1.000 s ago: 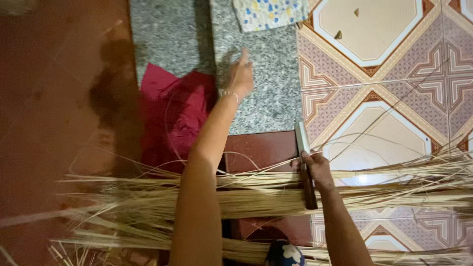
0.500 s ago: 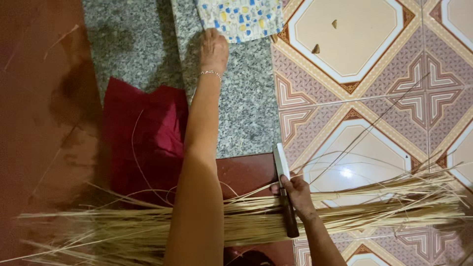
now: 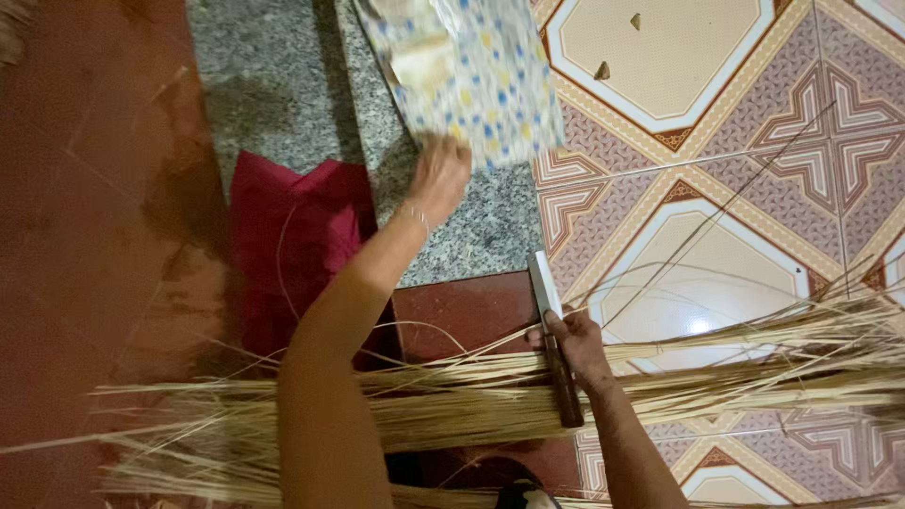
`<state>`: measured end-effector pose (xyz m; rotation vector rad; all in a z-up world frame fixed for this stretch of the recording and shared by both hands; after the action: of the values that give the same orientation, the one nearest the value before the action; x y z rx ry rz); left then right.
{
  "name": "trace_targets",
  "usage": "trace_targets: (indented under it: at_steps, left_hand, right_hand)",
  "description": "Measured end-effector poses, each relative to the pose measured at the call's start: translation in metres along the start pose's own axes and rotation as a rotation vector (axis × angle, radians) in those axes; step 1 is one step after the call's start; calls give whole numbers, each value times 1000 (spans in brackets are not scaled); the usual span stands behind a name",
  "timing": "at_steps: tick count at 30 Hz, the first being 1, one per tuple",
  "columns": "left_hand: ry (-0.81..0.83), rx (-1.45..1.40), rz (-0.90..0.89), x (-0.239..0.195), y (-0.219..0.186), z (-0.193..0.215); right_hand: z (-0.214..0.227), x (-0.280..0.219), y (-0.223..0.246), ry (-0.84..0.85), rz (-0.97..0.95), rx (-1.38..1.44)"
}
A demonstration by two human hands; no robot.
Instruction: The person sits on the floor and uses a knife to split long bamboo strips into thinner strands. They repeatedly peel and shave the strips, separating fibers and discarding excess material.
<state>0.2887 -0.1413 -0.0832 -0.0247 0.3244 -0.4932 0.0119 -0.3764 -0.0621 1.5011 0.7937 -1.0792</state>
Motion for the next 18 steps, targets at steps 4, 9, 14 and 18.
trace_targets:
  at_steps: [4, 9, 14, 18]
  left_hand:
    - [-56, 117, -178, -79, -36, 28]
    - [-77, -223, -101, -168, -42, 58]
    - [-314, -287, -132, -223, -68, 88]
    - [-345, -459, -27, -260, -107, 71]
  right_hand:
    - [1, 0, -2, 19, 16, -37]
    - [3, 13, -8, 57, 86, -27]
    - [6, 30, -4, 112, 228, -59]
    - [12, 35, -18, 281, 369, 160]
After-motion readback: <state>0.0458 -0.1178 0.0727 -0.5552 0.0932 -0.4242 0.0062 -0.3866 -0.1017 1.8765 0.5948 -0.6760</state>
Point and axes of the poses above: each hand's wrist, its own x-axis towards the middle knuckle, its own z-axis out of the back of the hand, y = z × x, the point moved 7 cm from there along x, towards the middle knuckle, and after that the axes turned 7 degrees about x, right-handed, at the moved point
